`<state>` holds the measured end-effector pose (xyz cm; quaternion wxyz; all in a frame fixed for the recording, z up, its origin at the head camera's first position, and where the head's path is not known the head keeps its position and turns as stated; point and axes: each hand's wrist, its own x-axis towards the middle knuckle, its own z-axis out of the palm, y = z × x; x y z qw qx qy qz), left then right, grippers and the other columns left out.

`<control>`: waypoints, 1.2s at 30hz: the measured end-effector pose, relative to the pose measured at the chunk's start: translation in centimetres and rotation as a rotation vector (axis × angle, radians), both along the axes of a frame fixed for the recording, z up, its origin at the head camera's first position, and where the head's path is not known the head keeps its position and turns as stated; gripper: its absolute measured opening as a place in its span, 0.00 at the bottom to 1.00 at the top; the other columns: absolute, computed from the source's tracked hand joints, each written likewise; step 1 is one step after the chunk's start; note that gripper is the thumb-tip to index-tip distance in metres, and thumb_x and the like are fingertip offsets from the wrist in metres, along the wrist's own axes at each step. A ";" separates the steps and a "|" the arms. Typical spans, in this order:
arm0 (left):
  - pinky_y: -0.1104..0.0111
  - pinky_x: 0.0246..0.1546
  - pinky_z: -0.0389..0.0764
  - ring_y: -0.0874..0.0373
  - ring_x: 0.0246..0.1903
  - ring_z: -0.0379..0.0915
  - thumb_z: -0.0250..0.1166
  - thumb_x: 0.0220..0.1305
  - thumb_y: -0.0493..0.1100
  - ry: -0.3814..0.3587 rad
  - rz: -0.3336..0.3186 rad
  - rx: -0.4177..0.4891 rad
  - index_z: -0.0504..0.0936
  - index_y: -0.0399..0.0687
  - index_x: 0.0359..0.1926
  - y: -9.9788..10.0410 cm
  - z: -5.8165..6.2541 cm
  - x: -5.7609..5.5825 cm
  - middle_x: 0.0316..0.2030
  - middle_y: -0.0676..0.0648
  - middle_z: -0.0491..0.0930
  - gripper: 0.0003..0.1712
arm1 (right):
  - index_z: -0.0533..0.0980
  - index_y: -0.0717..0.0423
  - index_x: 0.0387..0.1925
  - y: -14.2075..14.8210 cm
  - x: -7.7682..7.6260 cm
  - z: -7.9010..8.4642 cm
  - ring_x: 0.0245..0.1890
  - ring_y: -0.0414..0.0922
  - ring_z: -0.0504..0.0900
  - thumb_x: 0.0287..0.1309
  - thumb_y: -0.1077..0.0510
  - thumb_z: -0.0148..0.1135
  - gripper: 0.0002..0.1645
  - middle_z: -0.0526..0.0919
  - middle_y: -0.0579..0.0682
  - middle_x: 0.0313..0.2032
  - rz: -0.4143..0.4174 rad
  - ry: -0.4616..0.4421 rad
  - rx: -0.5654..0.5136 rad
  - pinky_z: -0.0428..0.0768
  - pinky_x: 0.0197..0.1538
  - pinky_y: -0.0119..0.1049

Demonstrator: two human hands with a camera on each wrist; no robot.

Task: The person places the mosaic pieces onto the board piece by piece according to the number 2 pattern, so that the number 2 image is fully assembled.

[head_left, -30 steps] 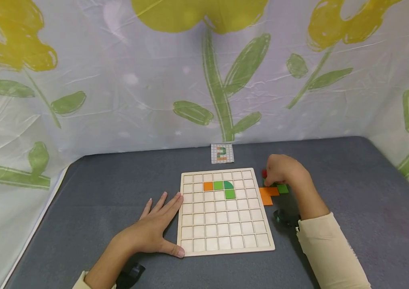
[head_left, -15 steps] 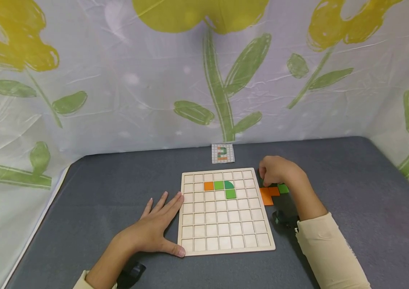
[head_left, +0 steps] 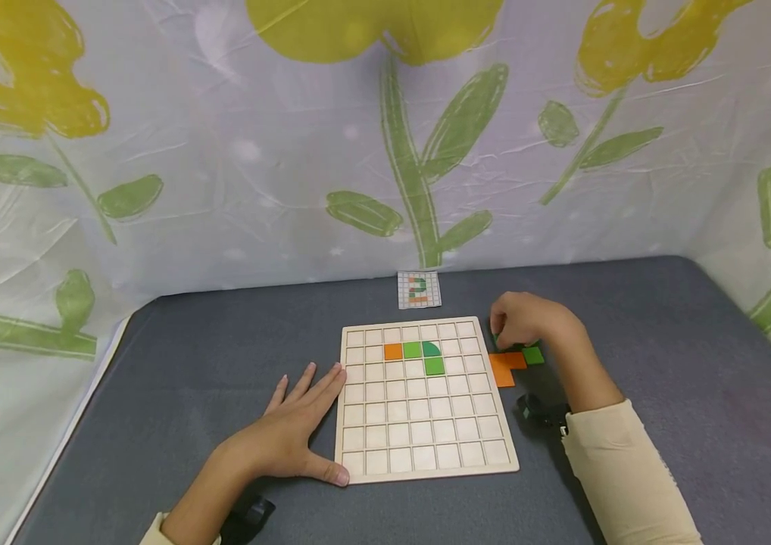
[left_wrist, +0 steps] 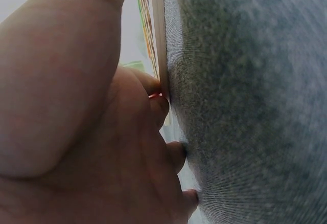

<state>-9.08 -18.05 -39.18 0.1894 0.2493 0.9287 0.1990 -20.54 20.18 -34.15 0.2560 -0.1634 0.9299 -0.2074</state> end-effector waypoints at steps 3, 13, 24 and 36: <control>0.37 0.68 0.27 0.43 0.77 0.26 0.70 0.37 0.82 0.003 0.001 0.002 0.41 0.53 0.81 0.0 -0.1 0.0 0.79 0.51 0.39 0.79 | 0.78 0.61 0.39 0.2 0.0 0.2 0.25 0.46 0.73 0.58 0.70 0.65 0.07 0.77 0.51 0.29 -0.010 -0.014 -0.052 0.74 0.30 0.38; 0.37 0.68 0.27 0.44 0.77 0.26 0.69 0.37 0.83 0.001 -0.001 0.005 0.40 0.54 0.81 -0.1 -0.2 0.1 0.79 0.52 0.39 0.79 | 0.79 0.61 0.32 0.7 -0.1 0.2 0.24 0.48 0.75 0.59 0.70 0.62 0.04 0.78 0.51 0.25 -0.035 -0.021 -0.138 0.77 0.31 0.42; 0.38 0.68 0.27 0.44 0.77 0.26 0.70 0.37 0.82 -0.001 0.000 0.011 0.40 0.54 0.81 -0.1 -0.2 0.0 0.79 0.52 0.39 0.79 | 0.81 0.62 0.31 0.9 -0.3 0.3 0.25 0.48 0.77 0.55 0.72 0.63 0.05 0.81 0.51 0.25 -0.055 -0.027 -0.176 0.79 0.33 0.43; 0.37 0.68 0.27 0.43 0.77 0.26 0.70 0.38 0.81 -0.001 0.000 0.014 0.41 0.53 0.81 0.0 -0.1 0.1 0.79 0.51 0.39 0.79 | 0.83 0.64 0.31 0.5 -0.2 0.3 0.24 0.48 0.79 0.56 0.74 0.62 0.07 0.82 0.51 0.25 -0.026 -0.019 -0.239 0.81 0.34 0.45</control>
